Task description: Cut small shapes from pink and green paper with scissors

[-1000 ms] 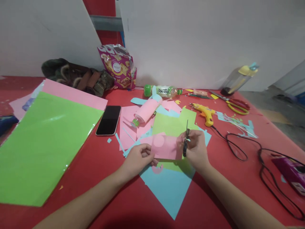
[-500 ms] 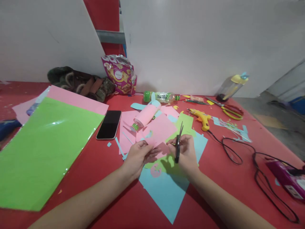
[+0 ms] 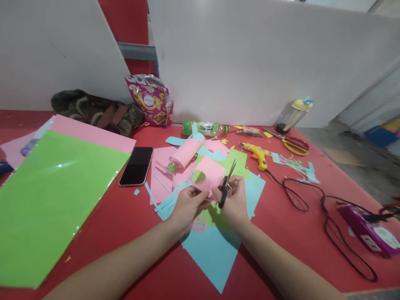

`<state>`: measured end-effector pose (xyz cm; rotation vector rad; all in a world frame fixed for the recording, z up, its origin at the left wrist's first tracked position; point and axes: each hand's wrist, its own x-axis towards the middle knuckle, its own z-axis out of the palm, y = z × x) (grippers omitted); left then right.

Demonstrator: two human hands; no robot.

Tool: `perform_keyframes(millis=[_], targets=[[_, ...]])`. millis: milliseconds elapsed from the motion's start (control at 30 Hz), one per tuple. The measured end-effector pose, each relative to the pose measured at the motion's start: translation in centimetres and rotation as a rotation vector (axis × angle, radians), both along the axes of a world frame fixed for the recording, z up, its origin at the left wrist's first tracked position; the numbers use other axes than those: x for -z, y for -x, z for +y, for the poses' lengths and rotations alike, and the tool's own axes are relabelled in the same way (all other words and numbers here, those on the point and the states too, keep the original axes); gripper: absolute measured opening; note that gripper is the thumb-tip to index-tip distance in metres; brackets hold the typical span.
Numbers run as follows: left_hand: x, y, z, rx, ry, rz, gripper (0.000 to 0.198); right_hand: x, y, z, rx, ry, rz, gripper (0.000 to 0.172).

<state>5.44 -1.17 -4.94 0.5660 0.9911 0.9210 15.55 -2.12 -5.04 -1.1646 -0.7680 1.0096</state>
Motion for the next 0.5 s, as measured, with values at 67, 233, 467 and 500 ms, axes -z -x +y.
perform_keyframes(millis=[67,233,467,500], targets=[[0.32,0.04,-0.07,-0.005,-0.016,0.017,0.021,0.16,0.06,0.01,-0.014,0.017,0.004,0.036],[0.52,-0.09,-0.35,-0.03,-0.054,0.044,0.022,0.51,0.29,-0.14,-0.049,0.034,0.016,0.035],[0.67,-0.26,-0.25,-0.054,-0.093,0.044,0.024,1.04,0.5,-0.18,-0.064,-0.008,-0.021,0.034],[0.66,-0.11,-0.11,-0.054,-0.107,0.05,0.024,1.01,0.49,-0.2,-0.079,-0.005,-0.005,0.034]])
